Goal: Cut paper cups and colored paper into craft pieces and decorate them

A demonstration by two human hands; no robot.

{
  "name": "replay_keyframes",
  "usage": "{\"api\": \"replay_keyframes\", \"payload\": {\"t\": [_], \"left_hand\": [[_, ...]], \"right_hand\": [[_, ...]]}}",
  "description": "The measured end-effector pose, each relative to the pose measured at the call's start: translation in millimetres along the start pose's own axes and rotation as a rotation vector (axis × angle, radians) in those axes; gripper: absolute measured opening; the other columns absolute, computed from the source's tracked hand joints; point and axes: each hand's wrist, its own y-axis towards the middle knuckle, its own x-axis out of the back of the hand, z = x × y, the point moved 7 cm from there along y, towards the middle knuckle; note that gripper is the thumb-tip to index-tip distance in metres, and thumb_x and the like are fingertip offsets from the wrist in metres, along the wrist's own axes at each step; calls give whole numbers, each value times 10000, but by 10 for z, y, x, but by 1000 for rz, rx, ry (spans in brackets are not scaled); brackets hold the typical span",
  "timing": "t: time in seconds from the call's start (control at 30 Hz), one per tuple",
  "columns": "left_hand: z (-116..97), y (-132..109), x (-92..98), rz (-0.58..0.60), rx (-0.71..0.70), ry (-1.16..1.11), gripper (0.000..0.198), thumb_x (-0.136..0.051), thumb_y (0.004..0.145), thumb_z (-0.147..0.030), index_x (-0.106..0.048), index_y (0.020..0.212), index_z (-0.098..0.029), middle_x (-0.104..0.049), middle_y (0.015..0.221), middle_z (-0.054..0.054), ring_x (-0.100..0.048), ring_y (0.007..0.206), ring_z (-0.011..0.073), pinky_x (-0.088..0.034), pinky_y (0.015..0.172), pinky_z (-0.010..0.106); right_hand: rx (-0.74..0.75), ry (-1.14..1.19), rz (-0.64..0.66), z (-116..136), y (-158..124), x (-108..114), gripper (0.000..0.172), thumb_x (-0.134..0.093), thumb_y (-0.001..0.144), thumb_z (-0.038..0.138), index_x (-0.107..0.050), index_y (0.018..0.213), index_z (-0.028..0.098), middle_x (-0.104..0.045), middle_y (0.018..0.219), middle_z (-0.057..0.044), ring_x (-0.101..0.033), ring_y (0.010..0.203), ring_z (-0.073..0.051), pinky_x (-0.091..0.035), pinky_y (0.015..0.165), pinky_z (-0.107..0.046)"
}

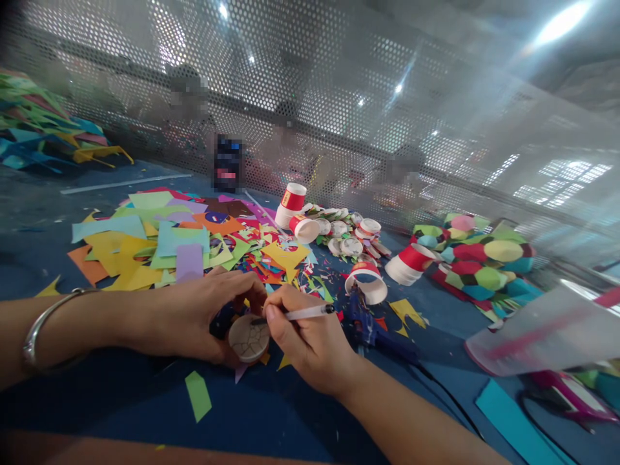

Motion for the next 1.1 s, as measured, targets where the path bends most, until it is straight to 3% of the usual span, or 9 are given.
{"api": "replay_keyframes", "payload": {"t": [1.1], "left_hand": [[16,14,2,-7,0,-27,618,-775,638,-510,-550,1135,-220,-635,1068,62,-561,950,261,-367,846,391]], "right_hand": [[-2,-61,5,-4,26,-26,199,-413,1011,257,-565,900,192,-571,714,-1,-495,595,-127,-409,555,-266]]}}
